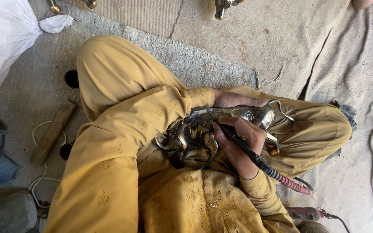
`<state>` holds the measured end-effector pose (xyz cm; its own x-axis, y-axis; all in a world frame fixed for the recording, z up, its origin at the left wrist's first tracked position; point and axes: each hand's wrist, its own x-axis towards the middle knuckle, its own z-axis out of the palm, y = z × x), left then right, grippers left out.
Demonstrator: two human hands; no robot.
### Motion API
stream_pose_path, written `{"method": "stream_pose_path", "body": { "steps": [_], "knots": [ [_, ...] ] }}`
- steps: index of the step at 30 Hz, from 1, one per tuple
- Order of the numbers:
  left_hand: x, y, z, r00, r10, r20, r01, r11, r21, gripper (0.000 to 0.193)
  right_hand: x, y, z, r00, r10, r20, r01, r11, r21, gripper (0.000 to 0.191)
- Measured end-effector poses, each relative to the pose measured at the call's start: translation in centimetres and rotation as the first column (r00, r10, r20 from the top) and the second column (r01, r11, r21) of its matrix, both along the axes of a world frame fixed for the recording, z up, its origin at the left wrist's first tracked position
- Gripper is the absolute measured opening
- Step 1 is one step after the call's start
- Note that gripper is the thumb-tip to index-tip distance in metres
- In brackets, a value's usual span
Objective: The person sits cross-legged on the floor holding a brass bull figurine against their body and engraves decorative patterns into its surface with a handheld flex-shaft engraving tool, repositioning the figurine to work on different areas. Other engraved brass figurines and bowls lie on the cloth around them.
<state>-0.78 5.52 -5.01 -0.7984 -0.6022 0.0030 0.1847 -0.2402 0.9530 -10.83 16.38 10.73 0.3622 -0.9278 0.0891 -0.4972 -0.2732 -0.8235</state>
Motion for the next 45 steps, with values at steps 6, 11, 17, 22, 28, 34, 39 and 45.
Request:
{"method": "stream_pose_path", "body": {
  "steps": [6,11,17,22,28,34,39,45],
  "knots": [
    [-0.7,0.3,-0.8,0.976,-0.049,-0.211,0.120,0.933,0.338,0.061,0.0,0.2,-0.4,0.995,0.083,0.055,-0.080,0.995,-0.067,0.014],
    [-0.4,0.2,-0.6,0.983,-0.026,-0.182,0.075,0.961,0.267,0.063,-0.3,0.2,-0.8,0.990,0.125,0.065,-0.121,0.991,-0.052,0.014],
    [0.4,0.2,0.7,0.996,-0.047,-0.077,0.060,0.983,0.176,0.074,0.0,1.3,-1.0,0.975,0.186,0.117,-0.177,0.981,-0.084,0.013],
    [0.5,0.3,0.9,0.992,-0.051,-0.114,0.078,0.966,0.248,0.074,0.1,1.6,-0.5,0.996,0.067,0.060,-0.069,0.997,0.028,0.013],
    [0.7,0.3,0.5,0.994,-0.056,-0.092,0.076,0.970,0.233,0.072,0.8,1.4,-0.4,0.999,0.047,0.017,-0.046,0.999,-0.026,0.015],
    [0.8,0.3,0.6,0.994,-0.052,-0.100,0.071,0.977,0.200,0.072,0.7,1.4,-0.2,0.993,0.099,0.064,-0.098,0.995,-0.010,0.012],
    [0.8,0.3,0.7,0.993,-0.061,-0.099,0.083,0.967,0.242,0.074,0.7,1.2,-0.2,0.992,0.124,0.024,-0.123,0.992,-0.024,0.013],
    [1.1,0.4,0.8,0.998,-0.066,-0.012,0.067,0.975,0.212,0.079,0.7,1.2,-0.2,0.984,0.178,0.032,-0.178,0.984,-0.003,0.012]
  ]
}}
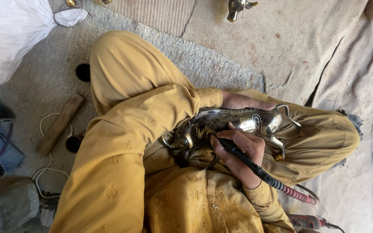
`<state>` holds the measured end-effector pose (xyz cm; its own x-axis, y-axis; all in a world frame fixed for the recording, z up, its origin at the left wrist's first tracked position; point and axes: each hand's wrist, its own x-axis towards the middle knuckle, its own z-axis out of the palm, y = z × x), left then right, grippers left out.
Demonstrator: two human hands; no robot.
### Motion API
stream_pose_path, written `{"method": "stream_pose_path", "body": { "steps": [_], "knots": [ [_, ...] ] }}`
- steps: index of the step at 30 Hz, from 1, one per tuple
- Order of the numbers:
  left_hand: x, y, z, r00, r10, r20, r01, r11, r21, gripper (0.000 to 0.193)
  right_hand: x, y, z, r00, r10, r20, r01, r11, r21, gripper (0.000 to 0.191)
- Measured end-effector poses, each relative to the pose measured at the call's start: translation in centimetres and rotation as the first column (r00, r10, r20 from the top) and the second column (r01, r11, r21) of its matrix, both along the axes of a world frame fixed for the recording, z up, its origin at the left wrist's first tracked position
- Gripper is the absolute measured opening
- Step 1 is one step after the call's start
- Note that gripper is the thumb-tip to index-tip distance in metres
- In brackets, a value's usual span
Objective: The person sits cross-legged on the floor holding a brass bull figurine against their body and engraves decorative patterns into its surface with a handheld flex-shaft engraving tool, repositioning the figurine to work on different areas. Other engraved brass figurines and bowls lie on the cloth around them.
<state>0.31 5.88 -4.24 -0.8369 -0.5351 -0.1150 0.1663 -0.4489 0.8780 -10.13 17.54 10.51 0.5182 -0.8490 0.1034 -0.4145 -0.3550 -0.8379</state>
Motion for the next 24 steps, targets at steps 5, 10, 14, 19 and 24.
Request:
{"method": "stream_pose_path", "body": {
  "steps": [5,10,14,19,24],
  "knots": [
    [-0.03,-0.01,-0.03,1.000,-0.010,-0.011,0.011,1.000,0.013,0.080,-0.15,-0.07,-0.02,0.999,0.042,0.016,-0.042,0.999,-0.016,0.012],
    [0.04,0.16,-0.17,0.999,-0.028,-0.019,0.029,0.998,0.054,0.081,-0.23,0.02,-0.11,0.997,0.077,0.028,-0.077,0.997,-0.009,0.011],
    [0.06,0.12,-0.41,0.999,0.013,-0.037,-0.015,0.998,-0.058,0.083,-0.43,-0.11,-0.22,0.993,0.114,0.028,-0.114,0.993,-0.006,0.012],
    [-0.02,0.00,-0.62,0.999,-0.030,-0.016,0.030,0.999,0.037,0.082,-0.61,-0.35,-0.15,0.987,0.163,0.016,-0.163,0.987,0.015,0.013],
    [0.11,0.06,-0.38,0.997,0.005,-0.077,-0.008,0.999,-0.046,0.085,-0.71,-0.62,0.43,0.976,0.218,0.006,-0.218,0.975,0.041,0.014]
  ]
}}
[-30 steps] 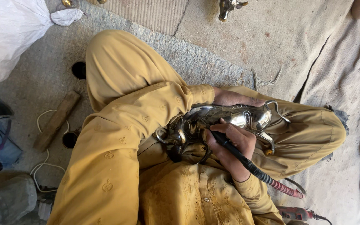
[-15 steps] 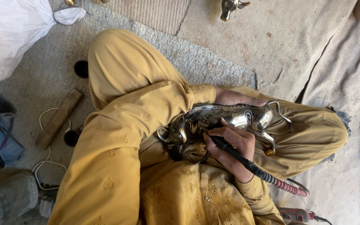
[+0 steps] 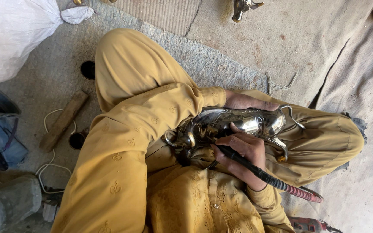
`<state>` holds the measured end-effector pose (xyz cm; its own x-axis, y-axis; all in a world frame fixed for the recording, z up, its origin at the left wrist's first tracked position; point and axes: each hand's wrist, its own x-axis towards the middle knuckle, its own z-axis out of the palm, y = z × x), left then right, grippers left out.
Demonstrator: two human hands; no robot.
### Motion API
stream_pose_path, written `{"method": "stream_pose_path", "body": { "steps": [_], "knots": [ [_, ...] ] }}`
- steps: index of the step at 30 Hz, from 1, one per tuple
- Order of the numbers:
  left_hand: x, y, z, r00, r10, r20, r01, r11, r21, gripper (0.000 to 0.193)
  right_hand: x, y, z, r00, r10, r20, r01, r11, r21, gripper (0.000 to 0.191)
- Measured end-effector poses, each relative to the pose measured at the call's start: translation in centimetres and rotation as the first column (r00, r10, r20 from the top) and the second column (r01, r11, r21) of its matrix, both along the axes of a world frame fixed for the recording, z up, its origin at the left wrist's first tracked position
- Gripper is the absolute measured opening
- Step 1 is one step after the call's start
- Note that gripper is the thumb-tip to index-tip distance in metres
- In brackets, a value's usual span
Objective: The person sits cross-legged on the floor holding a brass bull figurine against their body and engraves decorative patterns into its surface with a handheld flex-shaft engraving tool, repositioning the figurine to work on different areas. Other engraved brass figurines and bowls lie on the cloth around them.
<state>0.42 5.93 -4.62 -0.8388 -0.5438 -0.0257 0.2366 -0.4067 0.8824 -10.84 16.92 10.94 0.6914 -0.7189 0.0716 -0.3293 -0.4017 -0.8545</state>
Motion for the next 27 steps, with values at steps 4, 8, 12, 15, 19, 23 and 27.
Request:
{"method": "stream_pose_path", "body": {
  "steps": [4,8,12,15,19,23,27],
  "knots": [
    [0.2,0.1,0.2,0.996,-0.041,0.075,0.033,0.995,0.097,0.088,0.2,-0.1,0.2,1.000,0.025,-0.019,-0.025,1.000,-0.013,0.014],
    [0.3,0.1,-0.3,0.997,-0.025,0.071,0.021,0.999,0.048,0.090,-0.2,-0.1,-0.1,0.995,0.078,-0.055,-0.080,0.996,-0.037,0.015],
    [-0.2,-0.1,-1.2,0.997,-0.041,0.072,0.038,0.998,0.047,0.092,-1.6,-1.0,-1.2,0.988,0.152,0.012,-0.152,0.987,-0.044,0.011],
    [-0.3,-0.5,-1.2,0.959,-0.065,0.275,0.091,0.992,-0.082,0.095,-3.6,-1.9,-2.4,0.983,0.028,0.181,0.000,0.988,-0.155,0.009],
    [0.7,-1.1,-0.3,0.901,-0.093,0.424,0.150,0.983,-0.103,0.092,-8.2,-1.5,-2.9,0.871,-0.370,0.322,0.378,0.925,0.040,0.013],
    [2.0,-0.7,1.6,0.700,0.117,0.704,0.118,0.954,-0.276,0.076,-11.3,-1.5,-3.8,0.845,-0.487,0.220,0.463,0.873,0.153,0.018],
    [3.8,0.1,4.8,0.502,0.269,0.822,0.177,0.898,-0.402,0.046,-12.5,-1.9,-4.4,0.886,-0.404,0.227,0.348,0.904,0.250,0.015]
  ]
}}
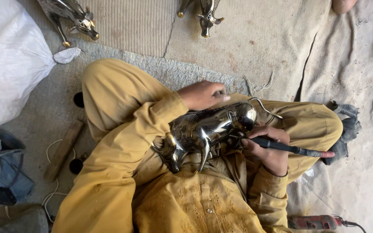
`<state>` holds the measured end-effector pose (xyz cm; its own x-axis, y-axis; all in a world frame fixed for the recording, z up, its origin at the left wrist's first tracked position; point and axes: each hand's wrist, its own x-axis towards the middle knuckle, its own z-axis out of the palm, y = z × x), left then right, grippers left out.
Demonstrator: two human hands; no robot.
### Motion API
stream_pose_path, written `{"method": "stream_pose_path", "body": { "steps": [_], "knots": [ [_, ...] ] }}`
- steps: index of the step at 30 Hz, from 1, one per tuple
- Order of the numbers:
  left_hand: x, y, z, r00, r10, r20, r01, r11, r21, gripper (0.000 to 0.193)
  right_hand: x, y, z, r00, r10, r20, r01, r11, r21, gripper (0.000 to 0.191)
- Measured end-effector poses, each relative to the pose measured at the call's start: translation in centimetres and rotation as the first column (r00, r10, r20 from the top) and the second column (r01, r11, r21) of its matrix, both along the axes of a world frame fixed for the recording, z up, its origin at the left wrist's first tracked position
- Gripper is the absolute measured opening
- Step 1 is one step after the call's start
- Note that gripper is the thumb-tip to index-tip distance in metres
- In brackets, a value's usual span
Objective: The person sits cross-legged on the floor holding a brass bull figurine against their body and engraves decorative patterns into its surface with a handheld flex-shaft engraving tool, repositioning the figurine to work on different areas. Other engraved brass figurines and bowls lie on the cloth around them.
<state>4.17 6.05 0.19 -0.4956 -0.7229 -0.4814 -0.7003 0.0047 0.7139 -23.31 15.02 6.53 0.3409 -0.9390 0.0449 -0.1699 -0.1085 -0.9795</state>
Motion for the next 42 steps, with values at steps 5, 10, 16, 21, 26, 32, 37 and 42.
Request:
{"method": "stream_pose_path", "body": {
  "steps": [5,10,16,21,26,32,37,42],
  "knots": [
    [5.4,2.9,6.0,0.881,0.264,-0.393,-0.404,0.852,-0.332,0.028,-0.9,-0.5,0.3,0.991,0.133,-0.029,-0.130,0.987,0.093,0.015],
    [7.3,13.0,9.3,0.850,0.524,-0.053,-0.410,0.594,-0.692,0.034,-1.5,-1.1,0.2,0.989,0.149,-0.025,-0.144,0.980,0.137,0.014],
    [2.4,20.4,8.9,0.728,0.685,0.024,-0.437,0.491,-0.754,0.038,-1.8,-1.6,-0.1,0.990,0.141,-0.003,-0.139,0.980,0.142,0.015],
    [0.7,21.0,7.8,0.768,0.641,-0.022,-0.485,0.558,-0.673,0.037,-1.3,-1.4,0.0,0.999,0.049,0.005,-0.049,0.975,0.215,0.013],
    [0.4,18.5,7.4,0.710,0.686,-0.159,-0.596,0.466,-0.654,0.029,-1.1,-0.2,0.9,0.989,-0.135,0.057,0.127,0.983,0.132,0.015],
    [2.2,10.9,8.9,0.772,0.521,-0.365,-0.483,0.108,-0.869,0.021,0.0,1.3,1.7,0.944,-0.247,0.218,0.263,0.964,-0.047,0.015],
    [2.0,4.3,7.2,0.660,0.529,-0.533,-0.712,0.213,-0.669,0.034,0.8,0.5,0.9,0.899,-0.331,0.287,0.366,0.928,-0.076,0.017],
    [2.0,3.3,5.6,0.623,0.596,-0.507,-0.749,0.265,-0.608,0.051,1.5,0.3,0.5,0.926,-0.374,0.047,0.375,0.897,-0.234,0.013]
  ]
}}
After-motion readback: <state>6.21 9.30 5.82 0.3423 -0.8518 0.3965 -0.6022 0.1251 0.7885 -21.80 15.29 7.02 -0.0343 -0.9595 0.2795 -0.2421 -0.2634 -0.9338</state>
